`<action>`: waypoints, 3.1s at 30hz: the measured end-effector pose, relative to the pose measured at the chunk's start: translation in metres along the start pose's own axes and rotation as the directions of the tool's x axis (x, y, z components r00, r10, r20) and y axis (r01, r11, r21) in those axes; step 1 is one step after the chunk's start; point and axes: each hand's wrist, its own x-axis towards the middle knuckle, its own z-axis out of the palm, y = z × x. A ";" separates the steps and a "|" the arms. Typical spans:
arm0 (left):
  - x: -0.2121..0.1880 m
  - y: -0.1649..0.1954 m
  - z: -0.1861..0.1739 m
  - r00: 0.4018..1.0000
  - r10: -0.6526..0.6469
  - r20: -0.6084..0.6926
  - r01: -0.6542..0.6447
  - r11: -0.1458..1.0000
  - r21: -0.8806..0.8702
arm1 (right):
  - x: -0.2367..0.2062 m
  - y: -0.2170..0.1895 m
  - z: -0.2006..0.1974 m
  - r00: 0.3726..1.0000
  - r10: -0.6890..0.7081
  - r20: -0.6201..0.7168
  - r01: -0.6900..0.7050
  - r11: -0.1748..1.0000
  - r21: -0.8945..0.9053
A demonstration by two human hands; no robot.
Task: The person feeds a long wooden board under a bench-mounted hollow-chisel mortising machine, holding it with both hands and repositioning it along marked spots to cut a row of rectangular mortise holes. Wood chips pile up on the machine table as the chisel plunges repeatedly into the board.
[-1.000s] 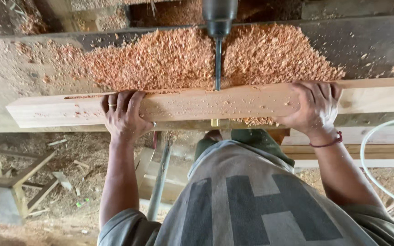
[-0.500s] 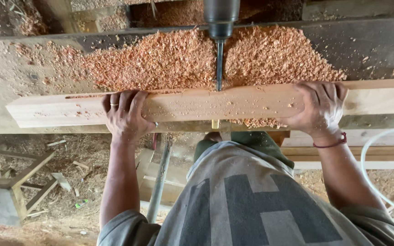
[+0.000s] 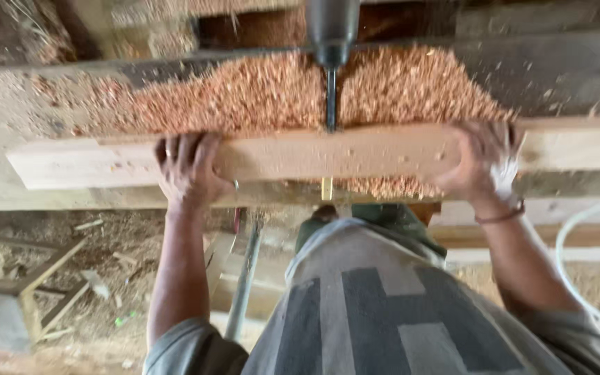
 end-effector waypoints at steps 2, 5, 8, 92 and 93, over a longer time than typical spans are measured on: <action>-0.005 0.001 -0.001 0.999 -0.035 -0.005 0.035 0.998 -0.044 | 0.001 -0.001 0.001 1.000 -0.014 -0.017 0.014 1.000 0.010; -0.002 -0.007 0.004 0.999 0.035 -0.017 -0.035 0.999 -0.040 | 0.000 -0.001 -0.002 0.997 0.005 0.071 -0.002 0.999 -0.034; 0.004 -0.015 0.005 1.000 0.010 0.029 -0.010 1.000 0.000 | 0.003 -0.001 -0.001 0.997 0.008 0.082 -0.002 0.997 -0.072; 0.015 -0.016 -0.016 1.000 0.000 -0.017 -0.001 0.999 -0.041 | 0.022 -0.022 -0.011 0.991 0.060 0.119 -0.059 0.998 -0.011; 0.011 -0.015 -0.017 1.000 -0.017 0.005 0.017 0.999 -0.050 | 0.021 -0.022 -0.011 0.989 0.071 0.127 -0.071 0.997 -0.002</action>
